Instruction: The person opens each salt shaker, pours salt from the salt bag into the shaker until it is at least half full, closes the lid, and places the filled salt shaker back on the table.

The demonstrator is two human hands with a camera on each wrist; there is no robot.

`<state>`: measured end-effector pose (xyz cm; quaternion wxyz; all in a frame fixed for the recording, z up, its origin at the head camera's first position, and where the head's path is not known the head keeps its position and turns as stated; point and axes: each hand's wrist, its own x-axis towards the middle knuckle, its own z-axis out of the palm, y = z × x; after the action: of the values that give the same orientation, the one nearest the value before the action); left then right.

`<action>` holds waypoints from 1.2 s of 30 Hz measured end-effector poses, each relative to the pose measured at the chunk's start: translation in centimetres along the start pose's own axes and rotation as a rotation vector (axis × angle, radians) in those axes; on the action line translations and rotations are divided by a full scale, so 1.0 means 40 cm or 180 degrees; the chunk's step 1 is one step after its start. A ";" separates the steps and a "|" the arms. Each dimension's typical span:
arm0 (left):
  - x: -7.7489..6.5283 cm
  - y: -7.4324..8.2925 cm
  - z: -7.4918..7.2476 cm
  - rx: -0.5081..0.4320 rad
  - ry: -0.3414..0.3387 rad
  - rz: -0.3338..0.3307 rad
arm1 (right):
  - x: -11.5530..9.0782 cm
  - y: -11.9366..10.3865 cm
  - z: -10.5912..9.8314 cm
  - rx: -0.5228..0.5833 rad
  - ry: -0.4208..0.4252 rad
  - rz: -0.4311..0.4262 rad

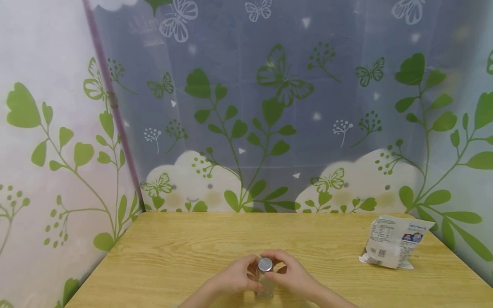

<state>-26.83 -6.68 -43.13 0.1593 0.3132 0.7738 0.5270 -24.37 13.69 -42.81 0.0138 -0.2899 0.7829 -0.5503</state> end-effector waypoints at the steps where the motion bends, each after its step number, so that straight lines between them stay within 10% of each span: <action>1: -0.001 0.000 0.000 -0.0003 0.0001 0.0000 | 0.001 -0.001 0.001 -0.0010 0.0011 0.0030; 36: -0.008 0.012 -0.001 -0.0041 -0.0100 -0.0027 | 0.008 -0.010 0.003 0.0139 -0.0111 0.0058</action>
<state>-26.47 -6.80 -42.72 0.1757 0.3172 0.7691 0.5263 -24.42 13.37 -42.43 0.0388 -0.2920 0.7729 -0.5620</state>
